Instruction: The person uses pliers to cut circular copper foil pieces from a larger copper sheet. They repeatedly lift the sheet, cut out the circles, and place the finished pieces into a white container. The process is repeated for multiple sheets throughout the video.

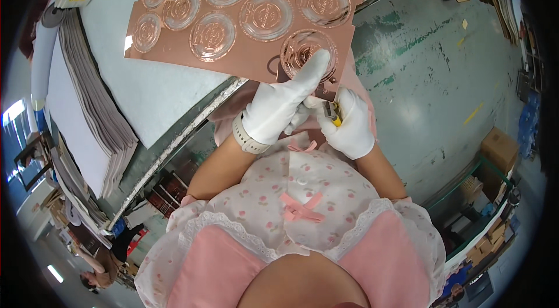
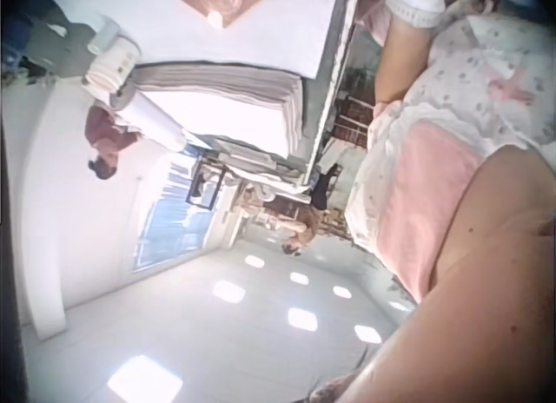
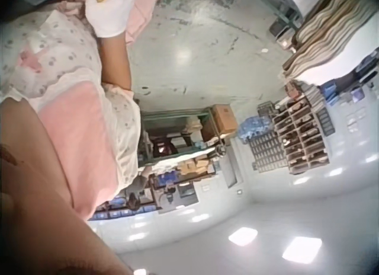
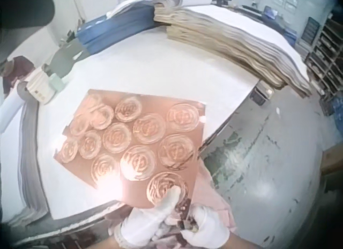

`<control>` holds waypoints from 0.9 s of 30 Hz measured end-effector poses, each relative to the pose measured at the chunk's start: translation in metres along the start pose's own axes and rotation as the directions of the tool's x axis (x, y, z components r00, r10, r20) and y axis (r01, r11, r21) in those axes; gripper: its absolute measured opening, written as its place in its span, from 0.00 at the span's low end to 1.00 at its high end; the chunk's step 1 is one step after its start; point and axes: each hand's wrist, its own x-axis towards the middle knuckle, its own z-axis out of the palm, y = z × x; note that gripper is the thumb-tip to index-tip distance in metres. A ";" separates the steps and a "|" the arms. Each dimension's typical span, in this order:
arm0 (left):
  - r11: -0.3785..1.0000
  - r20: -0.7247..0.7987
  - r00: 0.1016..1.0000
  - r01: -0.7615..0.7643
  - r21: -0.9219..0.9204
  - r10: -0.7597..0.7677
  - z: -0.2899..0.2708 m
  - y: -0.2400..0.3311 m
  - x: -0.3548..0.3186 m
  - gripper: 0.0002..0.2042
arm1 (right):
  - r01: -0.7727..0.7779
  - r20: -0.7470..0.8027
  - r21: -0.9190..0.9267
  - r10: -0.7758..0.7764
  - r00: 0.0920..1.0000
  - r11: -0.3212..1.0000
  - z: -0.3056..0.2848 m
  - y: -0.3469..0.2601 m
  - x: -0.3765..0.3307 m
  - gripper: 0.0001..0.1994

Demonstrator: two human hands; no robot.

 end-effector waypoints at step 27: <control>-0.481 0.458 0.663 -0.166 0.861 0.592 0.017 0.040 0.023 0.34 | 0.042 -0.280 0.023 -0.034 0.960 0.999 0.004 0.026 0.029 0.07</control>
